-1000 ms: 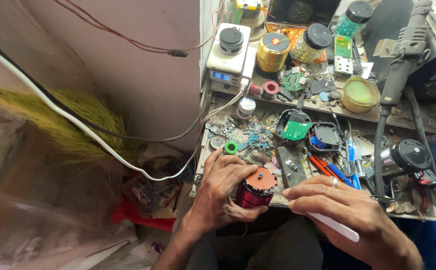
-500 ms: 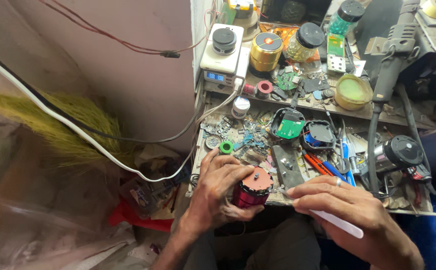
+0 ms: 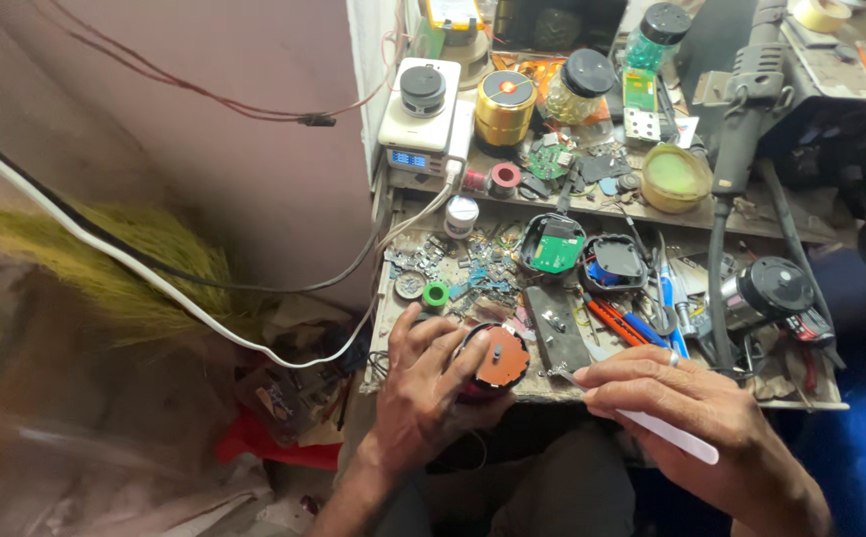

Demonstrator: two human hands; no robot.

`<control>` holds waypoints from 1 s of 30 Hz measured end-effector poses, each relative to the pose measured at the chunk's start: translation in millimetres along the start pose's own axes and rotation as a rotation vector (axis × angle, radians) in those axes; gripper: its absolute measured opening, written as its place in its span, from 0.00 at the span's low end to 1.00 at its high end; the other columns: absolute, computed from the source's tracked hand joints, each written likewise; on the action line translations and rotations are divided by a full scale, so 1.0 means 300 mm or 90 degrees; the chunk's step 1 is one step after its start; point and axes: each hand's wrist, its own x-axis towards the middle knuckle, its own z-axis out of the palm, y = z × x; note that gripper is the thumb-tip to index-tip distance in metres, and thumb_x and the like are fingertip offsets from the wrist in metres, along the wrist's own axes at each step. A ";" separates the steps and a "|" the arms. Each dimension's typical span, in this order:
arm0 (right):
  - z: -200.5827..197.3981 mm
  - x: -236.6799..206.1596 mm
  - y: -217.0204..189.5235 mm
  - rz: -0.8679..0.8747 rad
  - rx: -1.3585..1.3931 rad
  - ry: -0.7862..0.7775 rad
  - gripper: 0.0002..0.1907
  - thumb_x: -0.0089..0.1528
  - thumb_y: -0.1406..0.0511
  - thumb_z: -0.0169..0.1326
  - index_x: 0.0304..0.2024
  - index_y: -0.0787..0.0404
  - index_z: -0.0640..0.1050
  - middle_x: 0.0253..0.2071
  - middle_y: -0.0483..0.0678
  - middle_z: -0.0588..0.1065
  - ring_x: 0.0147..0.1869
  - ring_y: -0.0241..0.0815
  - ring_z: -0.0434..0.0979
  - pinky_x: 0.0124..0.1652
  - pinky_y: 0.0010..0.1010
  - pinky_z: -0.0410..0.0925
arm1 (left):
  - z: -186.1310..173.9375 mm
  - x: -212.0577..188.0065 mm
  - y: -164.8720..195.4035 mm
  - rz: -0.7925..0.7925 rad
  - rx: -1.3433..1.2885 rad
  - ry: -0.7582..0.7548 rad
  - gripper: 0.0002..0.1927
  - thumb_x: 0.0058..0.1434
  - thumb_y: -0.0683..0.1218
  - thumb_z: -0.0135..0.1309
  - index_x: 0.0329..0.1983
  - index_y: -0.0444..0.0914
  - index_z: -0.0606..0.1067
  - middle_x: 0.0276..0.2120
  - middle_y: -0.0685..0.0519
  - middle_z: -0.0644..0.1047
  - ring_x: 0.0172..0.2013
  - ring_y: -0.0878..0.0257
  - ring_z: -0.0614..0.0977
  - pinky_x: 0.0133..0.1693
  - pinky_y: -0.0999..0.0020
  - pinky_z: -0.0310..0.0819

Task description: The person uses tweezers to place a small component onto a red cylindrical device, then secures a black circular cover over it. They use a small screwdriver to tighten a screw on the cover, completing the assembly.

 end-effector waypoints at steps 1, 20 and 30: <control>-0.001 -0.005 0.002 -0.004 0.000 0.002 0.17 0.51 0.75 0.62 0.42 0.60 0.80 0.47 0.46 0.82 0.52 0.46 0.85 0.51 0.34 0.75 | 0.001 -0.003 0.002 0.001 0.001 0.003 0.38 0.48 0.53 0.74 0.60 0.38 0.73 0.50 0.47 0.76 0.55 0.50 0.76 0.67 0.39 0.58; 0.018 -0.048 -0.012 -0.042 0.004 0.023 0.16 0.52 0.74 0.64 0.43 0.60 0.79 0.48 0.47 0.81 0.53 0.46 0.84 0.52 0.35 0.75 | 0.004 -0.027 -0.008 0.078 0.010 -0.031 0.38 0.57 0.50 0.72 0.65 0.36 0.67 0.65 0.41 0.70 0.62 0.44 0.75 0.65 0.46 0.68; 0.021 -0.063 -0.020 -0.020 0.014 0.033 0.16 0.52 0.74 0.64 0.42 0.59 0.80 0.47 0.46 0.82 0.52 0.46 0.84 0.51 0.34 0.76 | -0.002 -0.027 -0.013 0.116 0.005 -0.027 0.34 0.58 0.50 0.73 0.60 0.35 0.66 0.63 0.39 0.70 0.63 0.42 0.75 0.65 0.43 0.68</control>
